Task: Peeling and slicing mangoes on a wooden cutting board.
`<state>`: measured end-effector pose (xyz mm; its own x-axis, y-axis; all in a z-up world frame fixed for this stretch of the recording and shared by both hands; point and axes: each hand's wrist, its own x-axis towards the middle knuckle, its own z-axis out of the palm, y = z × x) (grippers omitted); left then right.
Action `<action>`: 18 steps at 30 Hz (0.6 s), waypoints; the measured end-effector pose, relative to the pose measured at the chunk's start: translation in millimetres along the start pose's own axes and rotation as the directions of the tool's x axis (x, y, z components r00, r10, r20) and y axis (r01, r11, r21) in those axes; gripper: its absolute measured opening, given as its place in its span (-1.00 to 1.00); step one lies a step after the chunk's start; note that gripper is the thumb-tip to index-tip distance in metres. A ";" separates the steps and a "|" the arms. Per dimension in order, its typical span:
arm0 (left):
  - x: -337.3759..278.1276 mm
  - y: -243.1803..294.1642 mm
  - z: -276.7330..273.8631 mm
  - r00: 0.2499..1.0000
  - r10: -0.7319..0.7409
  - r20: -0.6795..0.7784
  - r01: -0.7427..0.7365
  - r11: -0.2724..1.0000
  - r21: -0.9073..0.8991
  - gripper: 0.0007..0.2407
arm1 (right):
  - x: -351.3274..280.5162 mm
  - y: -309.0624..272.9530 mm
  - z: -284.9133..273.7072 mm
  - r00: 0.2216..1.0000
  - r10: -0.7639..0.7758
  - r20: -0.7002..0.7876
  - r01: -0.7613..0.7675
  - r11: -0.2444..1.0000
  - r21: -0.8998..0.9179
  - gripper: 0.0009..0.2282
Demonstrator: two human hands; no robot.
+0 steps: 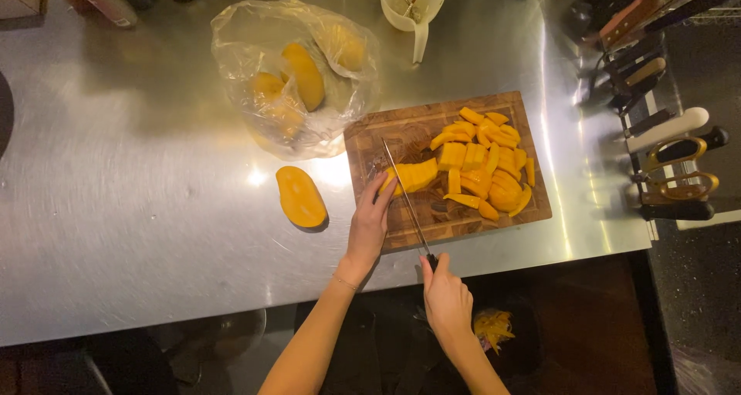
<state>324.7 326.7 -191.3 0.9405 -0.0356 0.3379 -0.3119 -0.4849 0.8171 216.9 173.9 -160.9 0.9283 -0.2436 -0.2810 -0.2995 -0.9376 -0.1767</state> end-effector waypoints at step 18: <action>-6.2 -7.1 4.9 0.994 -0.056 -0.091 0.049 0.996 -0.075 -0.72 | 16.6 -9.9 4.5 0.998 -0.052 -0.031 0.056 0.990 0.131 -0.57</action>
<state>321.7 326.2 -201.5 0.9404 0.0710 0.3325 -0.2745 -0.4188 0.8656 234.3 180.3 -168.1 0.9490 -0.2019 -0.2423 -0.2736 -0.9091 -0.3142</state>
